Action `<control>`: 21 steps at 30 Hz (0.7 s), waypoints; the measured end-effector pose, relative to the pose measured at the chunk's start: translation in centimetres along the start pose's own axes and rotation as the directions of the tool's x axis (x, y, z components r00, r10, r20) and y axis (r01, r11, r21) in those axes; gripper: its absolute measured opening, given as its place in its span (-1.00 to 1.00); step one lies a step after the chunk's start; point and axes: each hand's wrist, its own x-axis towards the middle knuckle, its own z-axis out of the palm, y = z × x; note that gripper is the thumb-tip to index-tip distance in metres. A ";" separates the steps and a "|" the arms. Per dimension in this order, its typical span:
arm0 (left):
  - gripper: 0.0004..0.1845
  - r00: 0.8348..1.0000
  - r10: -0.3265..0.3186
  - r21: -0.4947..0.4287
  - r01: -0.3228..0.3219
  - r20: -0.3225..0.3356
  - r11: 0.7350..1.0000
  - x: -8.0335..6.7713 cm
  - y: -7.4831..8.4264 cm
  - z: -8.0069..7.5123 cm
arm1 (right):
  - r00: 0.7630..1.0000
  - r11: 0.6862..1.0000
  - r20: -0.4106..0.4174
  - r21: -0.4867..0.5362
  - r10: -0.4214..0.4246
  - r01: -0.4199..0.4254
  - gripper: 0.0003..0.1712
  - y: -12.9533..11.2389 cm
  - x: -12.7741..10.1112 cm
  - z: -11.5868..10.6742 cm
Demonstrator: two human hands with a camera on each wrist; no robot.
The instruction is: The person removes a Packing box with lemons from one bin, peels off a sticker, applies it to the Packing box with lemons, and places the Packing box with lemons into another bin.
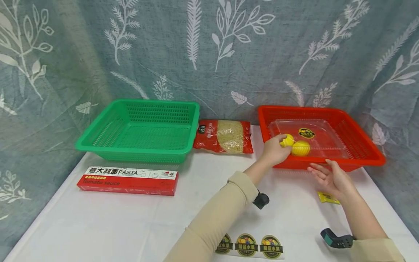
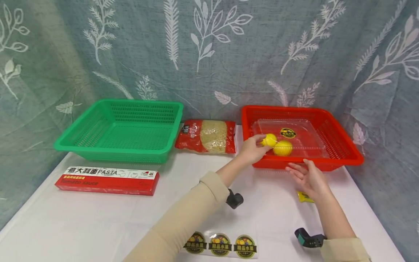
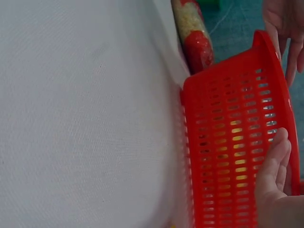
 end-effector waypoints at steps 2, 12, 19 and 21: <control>-0.54 1.000 0.001 0.009 -0.001 0.011 1.000 -0.2 0.1 -0.4 | 0.999 1.000 0.028 0.003 0.019 -0.019 -0.42 0.1 0.0 0.1; -0.56 0.982 0.086 0.102 -0.104 0.169 0.989 -2.1 -0.6 -3.9 | 0.973 0.847 0.226 -0.524 0.041 0.085 -0.64 0.6 -0.7 1.1; -0.53 0.943 0.197 0.175 -0.250 0.269 0.952 -4.1 -1.5 -7.6 | 0.951 0.385 0.250 -0.872 -0.182 0.303 -0.26 1.3 -1.6 2.6; -0.51 0.934 0.222 0.218 -0.287 0.279 0.933 -4.7 -1.6 -8.8 | 0.935 0.284 0.277 -0.899 -0.222 0.334 -0.27 1.4 -2.0 3.1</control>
